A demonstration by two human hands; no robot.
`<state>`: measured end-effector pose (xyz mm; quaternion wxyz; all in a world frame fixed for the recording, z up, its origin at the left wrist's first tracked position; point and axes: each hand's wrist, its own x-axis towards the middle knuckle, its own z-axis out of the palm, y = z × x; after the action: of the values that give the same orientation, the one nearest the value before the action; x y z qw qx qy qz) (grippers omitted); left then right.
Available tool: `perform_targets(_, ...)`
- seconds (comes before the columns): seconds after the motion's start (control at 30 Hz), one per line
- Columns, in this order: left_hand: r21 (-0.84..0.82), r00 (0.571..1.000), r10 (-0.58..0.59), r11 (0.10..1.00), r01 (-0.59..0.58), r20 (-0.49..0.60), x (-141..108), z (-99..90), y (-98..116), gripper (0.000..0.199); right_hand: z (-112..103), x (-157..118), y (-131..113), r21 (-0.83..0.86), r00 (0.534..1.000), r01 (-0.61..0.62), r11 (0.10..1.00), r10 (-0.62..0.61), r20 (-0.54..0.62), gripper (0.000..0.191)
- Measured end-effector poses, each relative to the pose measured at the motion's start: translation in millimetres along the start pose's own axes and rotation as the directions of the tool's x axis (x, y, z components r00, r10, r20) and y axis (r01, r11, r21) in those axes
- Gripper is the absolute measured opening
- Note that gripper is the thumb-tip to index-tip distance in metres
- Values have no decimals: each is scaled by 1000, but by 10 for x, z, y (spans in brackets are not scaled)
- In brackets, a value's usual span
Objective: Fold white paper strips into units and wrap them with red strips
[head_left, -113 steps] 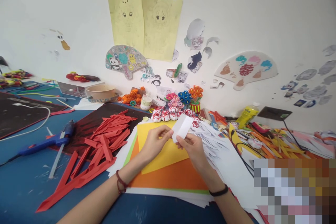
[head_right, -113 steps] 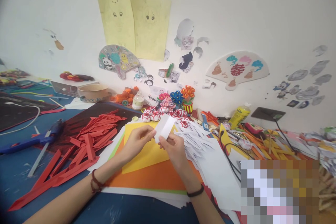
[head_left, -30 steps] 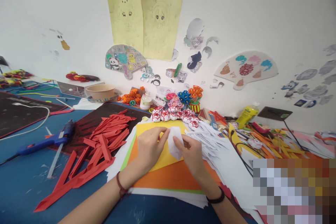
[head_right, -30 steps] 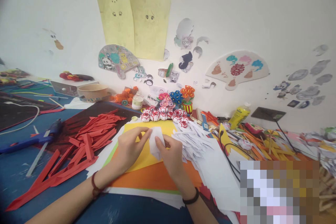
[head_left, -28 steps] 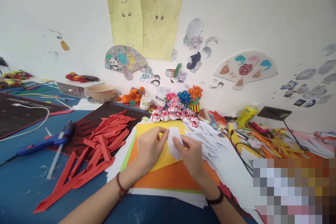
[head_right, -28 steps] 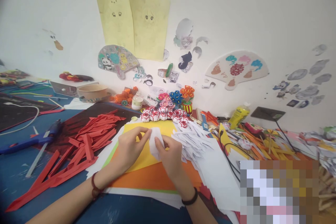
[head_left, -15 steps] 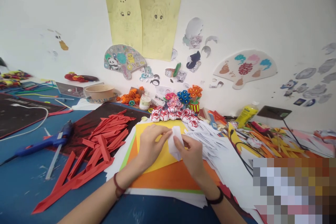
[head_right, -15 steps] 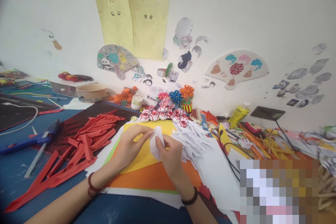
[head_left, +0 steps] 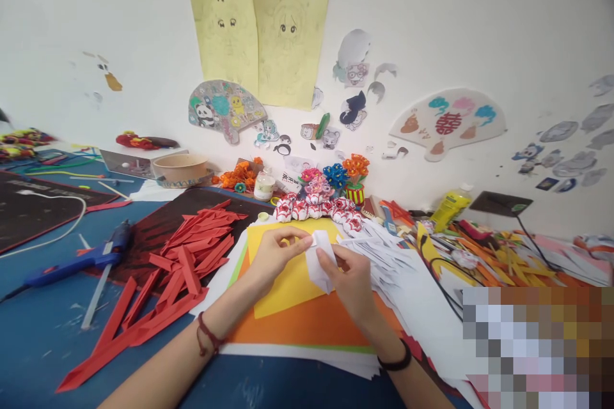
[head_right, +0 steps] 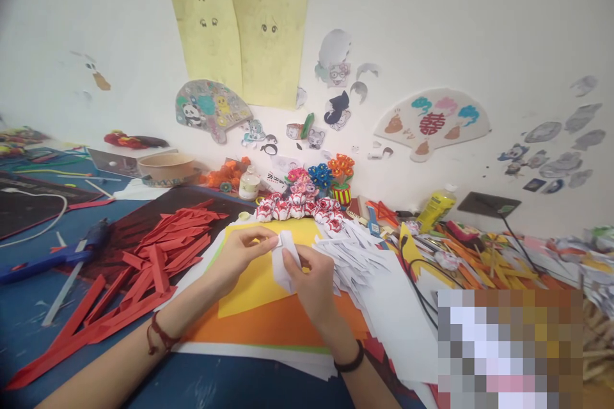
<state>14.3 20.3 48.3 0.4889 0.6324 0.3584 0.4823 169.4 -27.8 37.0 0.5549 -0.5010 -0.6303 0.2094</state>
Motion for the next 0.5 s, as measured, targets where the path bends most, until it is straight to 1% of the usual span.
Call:
perform_targets(0.1,-13,999,-29,1000,29,-19,2,2,19,26,4,6,12,66,999,-49,997,47,27,26)
perform_targets(0.3,-5,998,-37,999,36,-49,-1,10,31,25,6,19,43,206,989,-136,969,119,93,26)
perform_targets(0.43,51,998,15,999,-12,-58,-5,0,51,23,5,19,43,238,978,-191,952,162,135,29)
perform_targets(0.5,77,998,42,996,-38,-51,-7,-5,63,22,6,22,40,237,976,-199,951,169,139,30)
